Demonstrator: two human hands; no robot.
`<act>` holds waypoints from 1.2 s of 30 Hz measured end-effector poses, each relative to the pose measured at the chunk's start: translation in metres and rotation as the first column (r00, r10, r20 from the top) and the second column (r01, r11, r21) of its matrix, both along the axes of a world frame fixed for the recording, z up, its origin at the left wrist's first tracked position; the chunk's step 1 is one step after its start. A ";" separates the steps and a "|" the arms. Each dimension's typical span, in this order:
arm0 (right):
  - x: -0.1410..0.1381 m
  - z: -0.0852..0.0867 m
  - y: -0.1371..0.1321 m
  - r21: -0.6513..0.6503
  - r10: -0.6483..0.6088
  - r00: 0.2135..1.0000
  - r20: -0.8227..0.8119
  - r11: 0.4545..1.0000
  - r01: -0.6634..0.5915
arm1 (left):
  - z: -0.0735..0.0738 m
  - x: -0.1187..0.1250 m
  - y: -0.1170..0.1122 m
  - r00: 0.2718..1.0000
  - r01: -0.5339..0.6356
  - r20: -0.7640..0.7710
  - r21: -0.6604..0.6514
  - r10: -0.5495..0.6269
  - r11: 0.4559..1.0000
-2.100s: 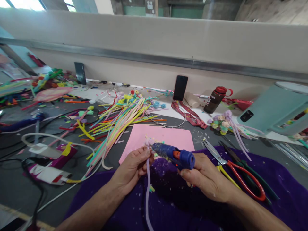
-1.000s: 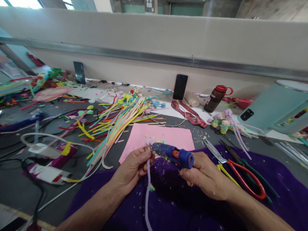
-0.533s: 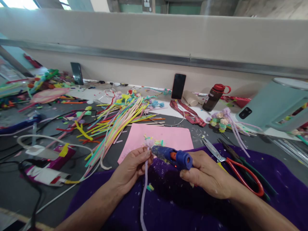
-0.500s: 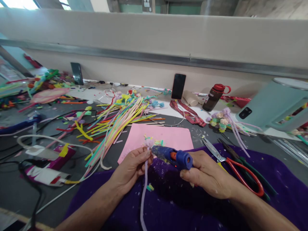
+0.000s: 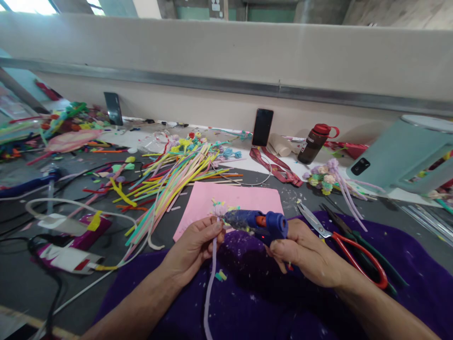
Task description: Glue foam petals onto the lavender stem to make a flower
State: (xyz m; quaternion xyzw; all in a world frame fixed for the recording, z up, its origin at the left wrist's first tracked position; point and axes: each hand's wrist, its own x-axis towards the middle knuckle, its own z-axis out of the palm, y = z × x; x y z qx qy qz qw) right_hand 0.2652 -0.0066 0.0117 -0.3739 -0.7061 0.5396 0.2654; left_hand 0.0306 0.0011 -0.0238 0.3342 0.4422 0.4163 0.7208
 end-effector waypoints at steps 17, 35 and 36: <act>-0.007 -0.007 0.011 -0.205 -0.084 0.987 -0.135 0.977 0.055 | 0.001 -0.001 0.000 1.000 -0.015 -0.004 -0.008 0.015 1.000; -0.007 -0.013 0.022 -0.170 -0.028 0.949 -0.315 0.985 -0.027 | -0.002 -0.003 0.009 0.995 -0.079 0.059 -0.051 0.082 0.996; -0.007 -0.011 0.021 -0.164 -0.027 0.943 -0.333 0.986 -0.030 | -0.002 -0.003 0.008 0.995 -0.082 0.059 -0.047 0.085 0.996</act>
